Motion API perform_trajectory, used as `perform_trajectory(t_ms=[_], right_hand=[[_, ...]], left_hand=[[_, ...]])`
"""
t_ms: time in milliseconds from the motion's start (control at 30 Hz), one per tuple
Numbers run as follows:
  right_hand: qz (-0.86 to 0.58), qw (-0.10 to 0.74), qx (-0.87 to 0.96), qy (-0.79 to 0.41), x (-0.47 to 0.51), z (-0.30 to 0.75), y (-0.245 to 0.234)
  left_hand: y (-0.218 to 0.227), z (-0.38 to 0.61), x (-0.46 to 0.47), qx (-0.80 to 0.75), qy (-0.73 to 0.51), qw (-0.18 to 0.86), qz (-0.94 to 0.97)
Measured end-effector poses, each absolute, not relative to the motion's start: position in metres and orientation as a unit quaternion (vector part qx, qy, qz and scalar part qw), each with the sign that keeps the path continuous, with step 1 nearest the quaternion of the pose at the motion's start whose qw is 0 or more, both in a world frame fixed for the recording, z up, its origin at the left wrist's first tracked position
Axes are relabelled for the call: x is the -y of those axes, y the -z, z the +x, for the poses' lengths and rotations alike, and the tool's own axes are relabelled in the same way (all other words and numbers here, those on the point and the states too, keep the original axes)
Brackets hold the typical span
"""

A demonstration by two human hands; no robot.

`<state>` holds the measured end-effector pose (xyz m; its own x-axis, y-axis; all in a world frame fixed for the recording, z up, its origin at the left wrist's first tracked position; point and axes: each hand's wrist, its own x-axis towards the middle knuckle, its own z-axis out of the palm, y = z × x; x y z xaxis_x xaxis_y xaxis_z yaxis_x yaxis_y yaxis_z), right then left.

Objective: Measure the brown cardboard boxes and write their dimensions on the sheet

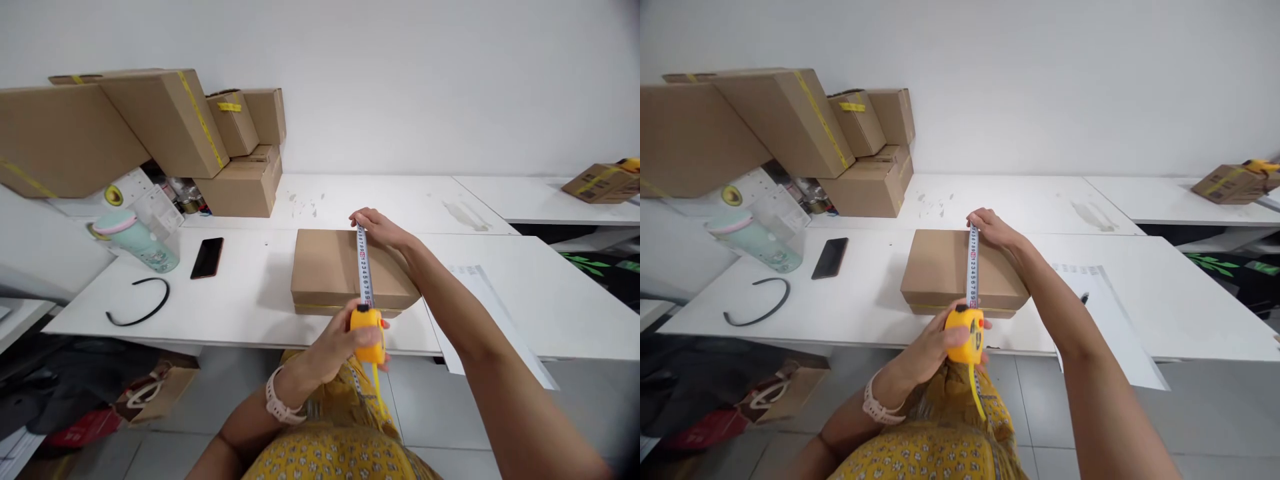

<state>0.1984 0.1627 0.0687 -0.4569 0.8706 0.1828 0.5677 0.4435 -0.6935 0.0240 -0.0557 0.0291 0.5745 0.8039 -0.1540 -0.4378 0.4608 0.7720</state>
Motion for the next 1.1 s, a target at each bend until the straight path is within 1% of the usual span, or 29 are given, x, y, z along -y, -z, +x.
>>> perform_trajectory(t_ms=[100,300,533,733,767,800,900,933,967,1033,1100], right_hand=[[-0.487,0.252,0.776,-0.310,-0.177,0.198,-0.058],[-0.533,0.261,0.728,-0.343,-0.180,0.204,-0.042],[-0.498,0.247,0.732,-0.394,-0.178,0.206,-0.043],[-0.499,0.252,0.724,-0.404,-0.178,0.203,-0.045],[-0.489,0.269,0.722,-0.409,-0.177,0.205,-0.046],[-0.477,0.303,0.714,-0.414,-0.176,0.208,-0.048],[-0.451,0.478,0.644,-0.391,-0.158,0.231,-0.047],[-0.459,0.529,0.613,-0.366,-0.146,0.242,-0.042],[-0.477,0.560,0.587,-0.338,-0.132,0.254,-0.035],[-0.534,0.567,0.555,-0.292,-0.097,0.275,-0.013],[-0.565,0.550,0.544,-0.287,-0.062,0.286,0.013]], left_hand=[[-0.035,0.031,0.045,-0.296,-0.401,0.797,0.342],[-0.028,0.037,0.052,-0.307,-0.400,0.804,0.314],[-0.025,0.040,0.056,-0.307,-0.402,0.804,0.313],[-0.025,0.041,0.050,-0.317,-0.400,0.799,0.318],[-0.027,0.038,0.051,-0.320,-0.398,0.796,0.325],[-0.030,0.032,0.053,-0.320,-0.395,0.793,0.335],[-0.035,0.000,0.067,-0.309,-0.402,0.775,0.378],[-0.035,-0.014,0.073,-0.309,-0.419,0.756,0.397],[-0.032,-0.028,0.080,-0.325,-0.455,0.722,0.407],[-0.022,-0.055,0.089,-0.385,-0.514,0.644,0.416],[-0.007,-0.074,0.091,-0.448,-0.541,0.584,0.406]])
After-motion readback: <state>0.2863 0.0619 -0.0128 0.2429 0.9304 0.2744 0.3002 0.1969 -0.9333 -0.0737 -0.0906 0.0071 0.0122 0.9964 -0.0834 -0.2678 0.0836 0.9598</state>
